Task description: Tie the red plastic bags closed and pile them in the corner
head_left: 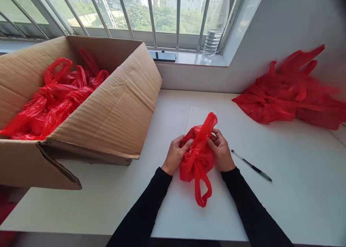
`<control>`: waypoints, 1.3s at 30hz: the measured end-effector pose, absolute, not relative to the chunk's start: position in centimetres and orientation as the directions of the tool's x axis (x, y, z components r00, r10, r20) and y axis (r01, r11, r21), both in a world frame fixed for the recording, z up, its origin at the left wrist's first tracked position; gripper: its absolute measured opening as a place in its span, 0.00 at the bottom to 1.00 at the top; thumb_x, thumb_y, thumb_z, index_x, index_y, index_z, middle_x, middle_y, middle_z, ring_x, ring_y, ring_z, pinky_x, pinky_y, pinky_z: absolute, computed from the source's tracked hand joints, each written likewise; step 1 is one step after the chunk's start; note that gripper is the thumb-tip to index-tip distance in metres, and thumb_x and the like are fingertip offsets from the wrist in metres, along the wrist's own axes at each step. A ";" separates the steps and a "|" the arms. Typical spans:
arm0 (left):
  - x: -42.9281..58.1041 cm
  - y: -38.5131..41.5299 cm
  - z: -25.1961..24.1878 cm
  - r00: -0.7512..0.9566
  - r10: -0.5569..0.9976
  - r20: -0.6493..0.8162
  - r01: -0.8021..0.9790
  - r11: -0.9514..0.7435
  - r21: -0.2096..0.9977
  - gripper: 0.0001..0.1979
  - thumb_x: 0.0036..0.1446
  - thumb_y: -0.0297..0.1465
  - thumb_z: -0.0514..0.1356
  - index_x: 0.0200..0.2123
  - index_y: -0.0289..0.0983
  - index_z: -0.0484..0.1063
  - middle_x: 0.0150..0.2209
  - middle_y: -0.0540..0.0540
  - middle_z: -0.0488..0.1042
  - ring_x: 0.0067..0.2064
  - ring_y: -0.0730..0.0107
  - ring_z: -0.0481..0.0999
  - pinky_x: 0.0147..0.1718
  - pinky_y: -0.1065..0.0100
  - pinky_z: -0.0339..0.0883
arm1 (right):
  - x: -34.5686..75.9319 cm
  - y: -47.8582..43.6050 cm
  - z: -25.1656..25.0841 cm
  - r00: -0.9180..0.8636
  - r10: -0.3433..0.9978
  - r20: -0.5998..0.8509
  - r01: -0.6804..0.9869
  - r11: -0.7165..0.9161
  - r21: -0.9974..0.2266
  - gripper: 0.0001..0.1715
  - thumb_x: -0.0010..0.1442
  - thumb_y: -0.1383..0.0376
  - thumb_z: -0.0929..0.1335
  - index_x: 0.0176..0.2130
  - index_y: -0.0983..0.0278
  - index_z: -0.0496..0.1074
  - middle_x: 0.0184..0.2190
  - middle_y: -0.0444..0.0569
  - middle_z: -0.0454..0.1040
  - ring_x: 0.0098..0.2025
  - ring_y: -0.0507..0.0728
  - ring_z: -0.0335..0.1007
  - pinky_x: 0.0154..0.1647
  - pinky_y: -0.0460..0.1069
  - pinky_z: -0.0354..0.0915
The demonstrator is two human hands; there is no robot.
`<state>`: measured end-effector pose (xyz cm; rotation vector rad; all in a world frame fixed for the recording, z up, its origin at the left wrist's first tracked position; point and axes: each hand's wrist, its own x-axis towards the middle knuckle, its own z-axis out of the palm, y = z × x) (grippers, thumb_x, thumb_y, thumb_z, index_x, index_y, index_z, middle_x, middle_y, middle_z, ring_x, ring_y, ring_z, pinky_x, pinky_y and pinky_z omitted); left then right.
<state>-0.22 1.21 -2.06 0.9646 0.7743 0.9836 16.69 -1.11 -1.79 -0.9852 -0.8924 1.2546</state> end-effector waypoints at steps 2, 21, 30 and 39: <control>-0.2 1.1 -2.1 0.358 0.929 -0.096 -0.323 0.220 0.920 0.15 0.56 0.40 0.68 0.42 0.37 0.76 0.38 0.45 0.78 0.38 0.64 0.77 0.40 0.64 0.71 | 16.9 -1.2 -2.0 0.121 0.993 0.006 -0.331 0.046 -0.942 0.22 0.58 0.56 0.75 0.49 0.56 0.69 0.42 0.47 0.79 0.42 0.58 0.76 0.43 0.52 0.73; 0.2 2.1 -1.1 0.350 0.936 -0.042 -0.313 0.159 0.936 0.17 0.57 0.36 0.69 0.49 0.40 0.75 0.47 0.46 0.79 0.41 0.66 0.78 0.36 0.69 0.71 | 17.4 0.0 -1.8 0.035 0.992 0.124 -0.273 0.129 -0.953 0.21 0.61 0.54 0.72 0.53 0.56 0.73 0.44 0.44 0.79 0.48 0.58 0.75 0.55 0.56 0.70; 0.7 2.5 -0.7 0.150 0.988 -0.021 -0.298 0.066 0.952 0.13 0.55 0.38 0.70 0.43 0.41 0.78 0.37 0.50 0.81 0.38 0.64 0.79 0.33 0.67 0.74 | 17.6 0.4 -1.9 -0.016 0.993 0.119 -0.220 0.113 -0.969 0.33 0.57 0.53 0.75 0.58 0.54 0.68 0.45 0.45 0.77 0.48 0.57 0.74 0.56 0.55 0.69; 1.7 3.5 -0.6 0.196 0.980 0.022 -0.205 0.019 0.979 0.17 0.46 0.33 0.75 0.41 0.47 0.81 0.35 0.57 0.80 0.30 0.71 0.73 0.32 0.65 0.77 | 18.4 1.0 -1.1 0.091 0.987 0.132 -0.244 0.150 -0.958 0.19 0.54 0.49 0.75 0.41 0.55 0.72 0.36 0.40 0.73 0.39 0.53 0.71 0.47 0.48 0.70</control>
